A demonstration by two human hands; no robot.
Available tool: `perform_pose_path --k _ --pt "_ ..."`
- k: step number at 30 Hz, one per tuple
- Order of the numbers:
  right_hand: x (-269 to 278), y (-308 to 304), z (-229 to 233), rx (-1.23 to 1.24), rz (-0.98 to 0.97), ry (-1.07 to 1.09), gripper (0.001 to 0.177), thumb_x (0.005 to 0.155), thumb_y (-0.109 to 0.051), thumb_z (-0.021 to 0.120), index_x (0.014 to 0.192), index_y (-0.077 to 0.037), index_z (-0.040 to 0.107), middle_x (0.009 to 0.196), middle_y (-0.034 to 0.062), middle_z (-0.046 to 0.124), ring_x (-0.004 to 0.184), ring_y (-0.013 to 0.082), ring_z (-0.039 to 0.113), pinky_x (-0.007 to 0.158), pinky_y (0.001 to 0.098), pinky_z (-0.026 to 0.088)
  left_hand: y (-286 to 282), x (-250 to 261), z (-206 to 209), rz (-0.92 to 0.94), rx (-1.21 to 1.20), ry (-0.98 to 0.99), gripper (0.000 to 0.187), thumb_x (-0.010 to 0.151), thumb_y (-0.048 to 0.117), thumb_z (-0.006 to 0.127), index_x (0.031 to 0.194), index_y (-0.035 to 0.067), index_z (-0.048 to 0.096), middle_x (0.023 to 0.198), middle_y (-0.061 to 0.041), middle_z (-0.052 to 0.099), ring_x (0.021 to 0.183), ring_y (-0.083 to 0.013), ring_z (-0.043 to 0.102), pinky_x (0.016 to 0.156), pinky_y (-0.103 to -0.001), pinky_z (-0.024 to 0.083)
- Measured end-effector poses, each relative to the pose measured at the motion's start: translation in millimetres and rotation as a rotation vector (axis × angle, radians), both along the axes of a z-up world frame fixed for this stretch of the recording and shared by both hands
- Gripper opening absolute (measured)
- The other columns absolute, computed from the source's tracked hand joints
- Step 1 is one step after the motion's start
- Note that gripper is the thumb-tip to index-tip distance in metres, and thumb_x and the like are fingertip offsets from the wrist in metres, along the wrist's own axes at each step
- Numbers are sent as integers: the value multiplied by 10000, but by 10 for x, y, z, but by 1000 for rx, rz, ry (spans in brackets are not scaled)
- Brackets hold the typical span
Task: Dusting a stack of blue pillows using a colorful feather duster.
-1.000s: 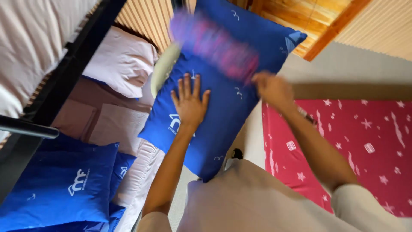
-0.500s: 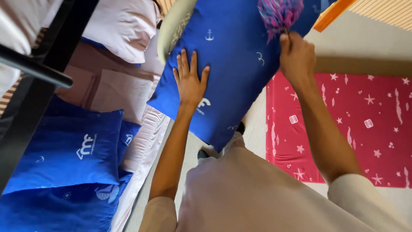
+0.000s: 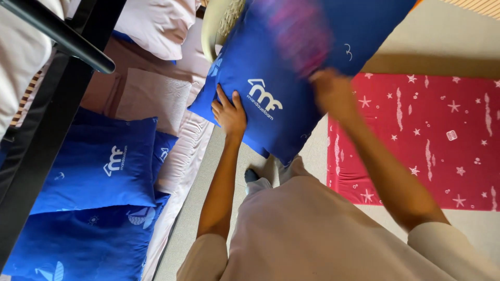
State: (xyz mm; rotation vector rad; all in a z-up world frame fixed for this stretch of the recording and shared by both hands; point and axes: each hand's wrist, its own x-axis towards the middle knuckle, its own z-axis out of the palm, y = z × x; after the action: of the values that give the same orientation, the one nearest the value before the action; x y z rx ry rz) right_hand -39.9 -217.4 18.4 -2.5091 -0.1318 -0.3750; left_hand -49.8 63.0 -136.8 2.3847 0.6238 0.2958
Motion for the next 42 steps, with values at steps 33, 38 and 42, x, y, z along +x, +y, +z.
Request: perform_pose_path --k 33,38,42 --pt "821 -1169 -293 221 -477 -89 440 1111 -382 446 901 -52 649 787 314 627 826 570 633 739 628 443 -691 929 1371 -426 342 202 602 1118 560 258 1658 348 95 1729 -31 -35 1571 -371 -61 1170 -760 48" --pt "-62 -239 135 -74 113 520 345 980 -521 540 889 -221 686 762 192 719 836 476 704 810 571 562 -587 1200 591 -358 670 -106 641 1095 611 343 1643 298 226 1703 -126 136 1528 -447 152 1164 -667 167" --pt "669 -1172 -343 121 -110 314 487 1063 -467 487 923 -29 646 746 299 660 768 562 665 729 602 527 -641 994 1136 -371 456 134 607 1094 590 265 1634 311 246 1724 -53 35 1567 -394 -15 1169 -744 90"
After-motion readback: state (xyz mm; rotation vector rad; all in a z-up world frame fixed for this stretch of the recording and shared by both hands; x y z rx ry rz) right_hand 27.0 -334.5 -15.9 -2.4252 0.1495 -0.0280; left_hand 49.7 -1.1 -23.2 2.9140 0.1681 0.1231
